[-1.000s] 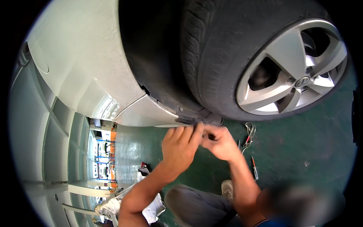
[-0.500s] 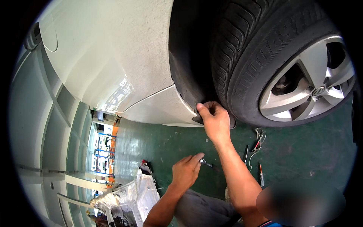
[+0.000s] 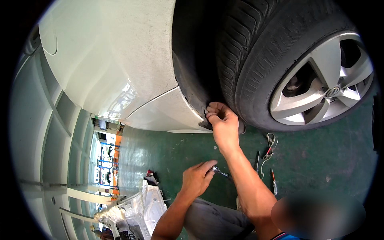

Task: The person retrieves a screwdriver from a tool chest, walks to a white car, and kneels to work on the wheel arch area. They use the screwdriver to pry and adjust a plastic trim piece near the tire, then use a socket wrench to tighten a bolt securing the trim.

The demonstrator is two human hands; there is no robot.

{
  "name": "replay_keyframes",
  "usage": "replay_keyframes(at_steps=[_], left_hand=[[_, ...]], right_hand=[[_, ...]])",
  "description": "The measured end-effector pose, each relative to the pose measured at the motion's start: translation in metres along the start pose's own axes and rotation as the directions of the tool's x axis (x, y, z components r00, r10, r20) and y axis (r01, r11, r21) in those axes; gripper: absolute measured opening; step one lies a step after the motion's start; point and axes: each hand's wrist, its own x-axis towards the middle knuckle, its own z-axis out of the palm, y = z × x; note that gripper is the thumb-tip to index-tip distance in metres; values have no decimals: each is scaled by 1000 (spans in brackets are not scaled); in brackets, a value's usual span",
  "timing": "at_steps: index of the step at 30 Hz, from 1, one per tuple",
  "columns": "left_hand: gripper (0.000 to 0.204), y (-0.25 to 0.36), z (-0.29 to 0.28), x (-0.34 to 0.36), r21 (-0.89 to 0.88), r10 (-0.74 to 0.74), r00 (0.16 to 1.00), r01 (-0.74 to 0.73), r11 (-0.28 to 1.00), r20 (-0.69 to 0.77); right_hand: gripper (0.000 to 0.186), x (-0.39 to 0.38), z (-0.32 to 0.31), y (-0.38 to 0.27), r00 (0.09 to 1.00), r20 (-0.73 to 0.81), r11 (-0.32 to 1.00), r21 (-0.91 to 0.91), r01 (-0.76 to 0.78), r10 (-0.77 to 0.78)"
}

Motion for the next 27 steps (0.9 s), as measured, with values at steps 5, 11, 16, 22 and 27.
replay_keyframes(at_steps=[5,11,16,22,27], left_hand=[[31,2,0,1,-12,-63,998,63,998,31],[32,3,4,9,-48,-53,998,54,997,21],[32,5,4,11,-53,-53,998,54,997,19],[33,7,2,12,-105,-66,997,69,992,29],[33,2,3,9,-131,-90,995,94,987,35]], right_hand=[[21,5,-8,-16,984,78,906,-408,-113,158],[22,0,-6,4,999,25,996,-85,-21,23],[25,4,-12,-19,974,125,929,-343,-137,189],[23,5,-8,-1,994,101,999,-30,-40,43],[23,6,-11,-13,987,113,922,-382,-64,116]])
